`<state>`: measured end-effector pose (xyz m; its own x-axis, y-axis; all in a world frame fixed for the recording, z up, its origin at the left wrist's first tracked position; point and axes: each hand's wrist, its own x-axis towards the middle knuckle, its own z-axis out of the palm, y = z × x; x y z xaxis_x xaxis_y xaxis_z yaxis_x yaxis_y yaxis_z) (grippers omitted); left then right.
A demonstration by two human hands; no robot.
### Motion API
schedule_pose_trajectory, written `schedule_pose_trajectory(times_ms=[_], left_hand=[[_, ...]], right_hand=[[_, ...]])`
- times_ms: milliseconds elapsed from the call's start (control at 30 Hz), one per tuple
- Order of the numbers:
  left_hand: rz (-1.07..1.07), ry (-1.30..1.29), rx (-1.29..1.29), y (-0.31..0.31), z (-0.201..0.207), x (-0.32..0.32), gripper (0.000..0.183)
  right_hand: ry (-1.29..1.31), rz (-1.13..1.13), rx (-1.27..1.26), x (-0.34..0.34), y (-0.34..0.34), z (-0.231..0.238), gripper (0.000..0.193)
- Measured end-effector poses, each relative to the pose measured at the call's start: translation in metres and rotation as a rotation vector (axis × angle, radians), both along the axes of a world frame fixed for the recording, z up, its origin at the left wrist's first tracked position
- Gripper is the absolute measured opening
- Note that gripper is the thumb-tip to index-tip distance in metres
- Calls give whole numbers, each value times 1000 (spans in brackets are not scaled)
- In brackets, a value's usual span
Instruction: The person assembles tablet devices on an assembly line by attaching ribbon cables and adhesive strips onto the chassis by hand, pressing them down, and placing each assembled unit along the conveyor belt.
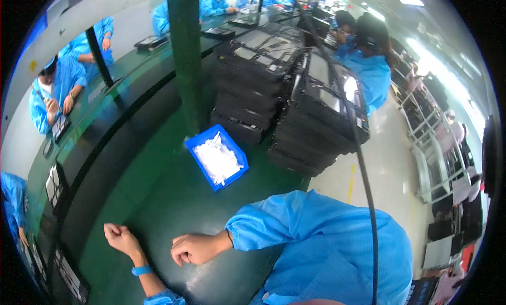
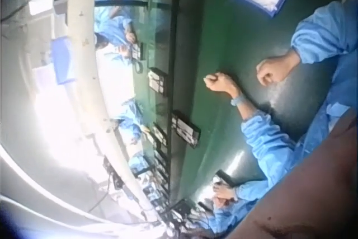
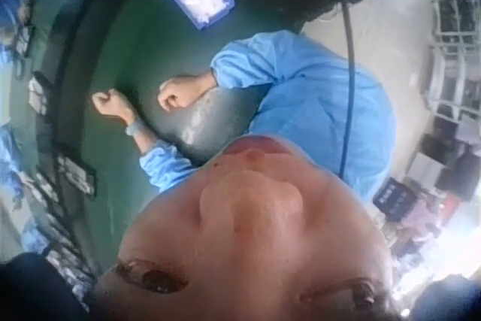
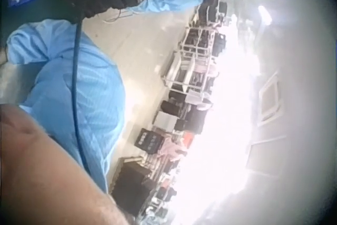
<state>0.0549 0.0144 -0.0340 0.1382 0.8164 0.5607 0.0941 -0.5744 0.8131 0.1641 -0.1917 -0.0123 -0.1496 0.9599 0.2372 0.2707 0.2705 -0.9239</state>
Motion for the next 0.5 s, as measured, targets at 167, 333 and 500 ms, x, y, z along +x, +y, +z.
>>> schedule_pose_trajectory(times_ms=[167,333,500], left_hand=[[10,198,-119,-16,20,9,10],[-84,259,-214,-9,17,16,15],[-109,228,-221,-11,10,23,19]], right_hand=[[-73,131,357,8,-13,8,9],[-379,136,205,15,-35,8,44],[-415,131,89,28,-32,19,53]])
